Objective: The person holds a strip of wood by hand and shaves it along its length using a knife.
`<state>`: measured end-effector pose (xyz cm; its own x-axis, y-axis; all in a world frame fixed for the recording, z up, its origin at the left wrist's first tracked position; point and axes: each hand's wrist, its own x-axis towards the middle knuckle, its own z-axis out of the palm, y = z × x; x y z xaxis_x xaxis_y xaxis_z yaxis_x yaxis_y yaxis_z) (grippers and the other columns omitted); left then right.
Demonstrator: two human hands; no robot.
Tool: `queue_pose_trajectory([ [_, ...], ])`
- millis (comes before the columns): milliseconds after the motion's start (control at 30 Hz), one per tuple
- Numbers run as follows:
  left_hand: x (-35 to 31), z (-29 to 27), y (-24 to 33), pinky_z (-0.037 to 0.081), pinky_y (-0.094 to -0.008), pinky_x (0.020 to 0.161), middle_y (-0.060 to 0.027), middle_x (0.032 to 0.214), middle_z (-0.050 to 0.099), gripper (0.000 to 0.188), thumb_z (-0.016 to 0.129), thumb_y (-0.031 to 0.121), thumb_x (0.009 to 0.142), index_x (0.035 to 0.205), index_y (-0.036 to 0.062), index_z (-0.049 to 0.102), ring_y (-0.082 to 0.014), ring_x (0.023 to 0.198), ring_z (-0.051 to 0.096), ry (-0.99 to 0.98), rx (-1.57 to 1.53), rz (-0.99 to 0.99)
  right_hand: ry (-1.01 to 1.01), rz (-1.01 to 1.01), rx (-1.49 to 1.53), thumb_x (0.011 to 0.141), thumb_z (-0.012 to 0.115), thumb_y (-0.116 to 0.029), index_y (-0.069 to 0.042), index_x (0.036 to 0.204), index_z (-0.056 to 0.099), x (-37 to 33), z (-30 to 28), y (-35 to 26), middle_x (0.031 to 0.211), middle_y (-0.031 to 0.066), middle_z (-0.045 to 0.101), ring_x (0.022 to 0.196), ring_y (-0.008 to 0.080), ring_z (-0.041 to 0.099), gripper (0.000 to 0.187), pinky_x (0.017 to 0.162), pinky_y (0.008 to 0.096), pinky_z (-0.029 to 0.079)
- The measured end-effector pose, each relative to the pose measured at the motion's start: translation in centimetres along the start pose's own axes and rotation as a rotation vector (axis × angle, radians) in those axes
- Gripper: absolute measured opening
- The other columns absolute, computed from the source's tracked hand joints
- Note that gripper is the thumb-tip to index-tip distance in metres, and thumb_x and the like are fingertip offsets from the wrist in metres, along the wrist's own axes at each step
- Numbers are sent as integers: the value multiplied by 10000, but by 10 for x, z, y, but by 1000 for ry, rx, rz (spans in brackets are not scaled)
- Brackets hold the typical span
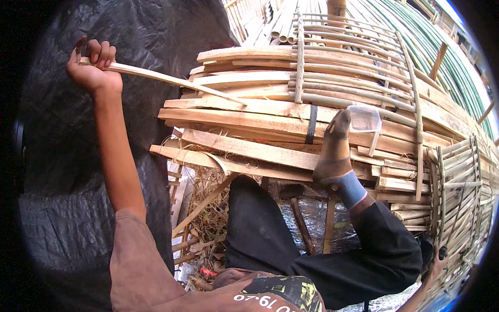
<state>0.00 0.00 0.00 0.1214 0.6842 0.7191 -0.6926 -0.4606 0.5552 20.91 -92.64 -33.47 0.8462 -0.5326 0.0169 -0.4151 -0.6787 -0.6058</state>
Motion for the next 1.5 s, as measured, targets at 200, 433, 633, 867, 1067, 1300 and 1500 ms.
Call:
queue_pose_trajectory([
  [200,2,-1,-1,240,-260,477,5,605,306,396,359,195,937,1094,48,692,-102,487,246,-199,-146,24,90,-370,121,847,829,-264,53,1328,483,16,-33,-35,1130,114,637,957,202,603,672,888,305,484],
  [433,8,7,-13,271,-282,522,-8,655,345,443,388,259,888,1134,44,687,-122,538,288,-445,-303,-23,-22,-682,321,866,788,-158,-2,1326,480,-16,23,-220,1117,106,645,960,196,622,575,864,306,512],
  [633,22,-10,5,332,-323,665,-24,725,404,417,468,294,899,1148,16,654,-155,702,364,-640,-391,-345,-90,-757,483,857,804,-151,-47,1337,458,-81,122,-330,1000,53,628,832,149,617,600,716,263,513],
  [867,2,9,-10,394,-367,852,-32,880,496,368,572,293,944,1189,25,628,-167,839,458,-572,-582,-425,-527,-672,730,845,683,-5,-26,1347,433,-191,164,-361,1000,34,539,855,108,519,562,745,250,450],
  [1067,-5,7,0,416,-419,925,-38,963,535,338,551,300,977,1217,72,614,-180,916,507,-465,-467,-360,-819,-714,872,827,672,42,-73,1370,378,-327,185,-409,1024,54,524,868,130,531,628,780,251,461],
  [1300,-28,32,13,465,-396,865,-28,977,569,310,583,213,942,1240,132,556,-172,890,523,-262,-188,-61,-1028,-769,766,808,742,3,-82,1346,346,-419,200,-438,934,148,670,833,230,679,673,745,343,528],
  [1500,-53,34,16,263,-270,532,-16,810,509,343,449,55,920,1242,125,547,-77,509,311,-339,-212,282,-1157,-857,787,784,754,-7,-80,1307,396,-456,204,-453,968,157,680,883,261,704,637,799,358,545],
])
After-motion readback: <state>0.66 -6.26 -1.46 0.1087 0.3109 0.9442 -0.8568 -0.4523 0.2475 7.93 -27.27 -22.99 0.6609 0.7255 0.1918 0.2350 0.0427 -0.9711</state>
